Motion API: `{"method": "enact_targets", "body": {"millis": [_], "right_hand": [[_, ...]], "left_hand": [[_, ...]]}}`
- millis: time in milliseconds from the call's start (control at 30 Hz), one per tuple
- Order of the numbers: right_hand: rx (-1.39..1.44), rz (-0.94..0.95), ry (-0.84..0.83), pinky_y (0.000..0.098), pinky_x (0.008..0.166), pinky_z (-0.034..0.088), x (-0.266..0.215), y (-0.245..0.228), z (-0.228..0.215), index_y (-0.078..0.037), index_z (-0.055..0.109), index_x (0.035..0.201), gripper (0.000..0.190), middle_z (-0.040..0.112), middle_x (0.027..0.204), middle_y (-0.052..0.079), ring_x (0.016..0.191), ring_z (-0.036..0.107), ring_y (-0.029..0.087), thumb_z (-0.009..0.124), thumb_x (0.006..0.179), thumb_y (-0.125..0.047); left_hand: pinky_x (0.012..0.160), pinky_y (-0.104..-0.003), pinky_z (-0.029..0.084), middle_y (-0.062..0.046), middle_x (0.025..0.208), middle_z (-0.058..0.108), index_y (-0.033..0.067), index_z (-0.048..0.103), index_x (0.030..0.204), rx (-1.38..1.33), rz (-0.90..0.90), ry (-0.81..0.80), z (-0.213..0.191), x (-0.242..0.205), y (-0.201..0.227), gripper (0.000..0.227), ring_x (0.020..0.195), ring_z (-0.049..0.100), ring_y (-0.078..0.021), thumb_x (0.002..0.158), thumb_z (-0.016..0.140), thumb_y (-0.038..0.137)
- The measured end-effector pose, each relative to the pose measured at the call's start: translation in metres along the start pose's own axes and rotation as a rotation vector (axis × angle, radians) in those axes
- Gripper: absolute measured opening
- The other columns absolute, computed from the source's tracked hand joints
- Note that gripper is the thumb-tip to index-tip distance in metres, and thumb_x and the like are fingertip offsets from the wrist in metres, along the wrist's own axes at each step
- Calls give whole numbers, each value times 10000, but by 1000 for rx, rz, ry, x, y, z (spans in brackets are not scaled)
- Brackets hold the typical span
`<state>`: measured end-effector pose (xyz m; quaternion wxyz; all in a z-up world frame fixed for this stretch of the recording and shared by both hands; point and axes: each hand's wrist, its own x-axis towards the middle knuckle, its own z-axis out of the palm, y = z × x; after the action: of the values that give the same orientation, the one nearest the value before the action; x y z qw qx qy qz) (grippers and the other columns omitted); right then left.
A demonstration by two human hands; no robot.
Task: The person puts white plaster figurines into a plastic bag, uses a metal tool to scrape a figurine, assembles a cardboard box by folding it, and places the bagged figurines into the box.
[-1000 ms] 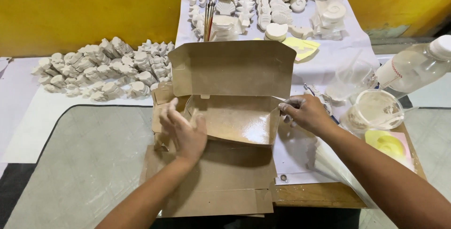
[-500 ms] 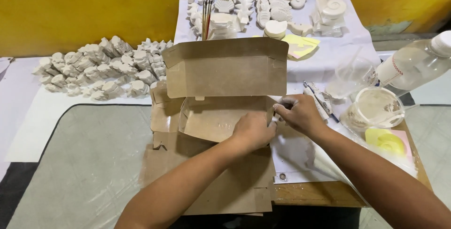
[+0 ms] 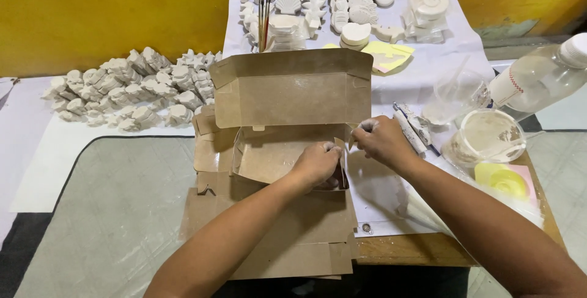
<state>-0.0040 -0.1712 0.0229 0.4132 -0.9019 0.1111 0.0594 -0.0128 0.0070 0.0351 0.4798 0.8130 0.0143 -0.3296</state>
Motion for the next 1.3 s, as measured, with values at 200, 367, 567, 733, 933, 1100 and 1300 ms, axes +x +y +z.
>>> {"method": "enact_targets", "body": {"millis": [200, 367, 567, 733, 933, 1100, 1300], "right_hand": [[48, 64, -9, 318, 502, 474, -1, -8, 4, -64, 741, 614, 303, 576, 414, 101, 430, 625, 226, 665, 829, -264], [84, 86, -13, 300, 463, 429, -6, -27, 2, -28, 716, 614, 292, 551, 409, 113, 386, 565, 205, 656, 847, -193], [118, 83, -23, 287, 432, 426, -2, -27, 1, -3, 720, 649, 328, 569, 433, 122, 373, 564, 186, 654, 912, -189], [119, 100, -70, 272, 393, 377, -3, -27, 0, 1, 706, 636, 373, 526, 426, 103, 352, 509, 167, 646, 928, -223], [198, 149, -103, 259, 368, 329, 8, -24, 6, -58, 652, 550, 316, 439, 418, 57, 349, 447, 137, 610, 852, -141], [253, 192, -126, 260, 337, 331, 3, -30, 4, -12, 674, 591, 277, 447, 435, 82, 344, 432, 136, 600, 834, -122], [236, 210, -124, 264, 342, 338, 1, -34, -3, 1, 677, 607, 270, 462, 455, 103, 353, 438, 145, 616, 837, -126]], "left_hand": [[833, -450, 608, -164, 1050, 752, 130, 716, 1289, 55, 27, 39, 4, 0, -8, 421, 971, 757, -322, 1004, 540, 385], [729, -388, 627, -159, 975, 745, 75, 730, 1230, -45, 23, 53, 15, 9, -18, 385, 838, 766, -266, 1012, 558, 341], [814, -422, 607, -155, 1040, 751, 109, 741, 1227, -4, 29, 73, 15, -2, -9, 376, 958, 750, -304, 1019, 548, 357], [830, -425, 588, -177, 1039, 748, 77, 741, 1212, -40, 31, 80, 14, -11, -9, 368, 996, 736, -327, 1026, 537, 321], [811, -398, 596, -135, 973, 759, 81, 744, 1194, -54, 47, 87, 12, -18, -5, 345, 892, 755, -248, 1026, 551, 312], [883, -451, 566, -167, 1060, 759, 81, 736, 1216, -26, 58, 89, 11, -27, -1, 363, 1059, 727, -336, 1034, 539, 325], [920, -463, 554, -166, 1113, 751, 86, 721, 1242, 12, 64, 78, 10, -24, 5, 387, 1123, 704, -351, 1045, 516, 348]]}}
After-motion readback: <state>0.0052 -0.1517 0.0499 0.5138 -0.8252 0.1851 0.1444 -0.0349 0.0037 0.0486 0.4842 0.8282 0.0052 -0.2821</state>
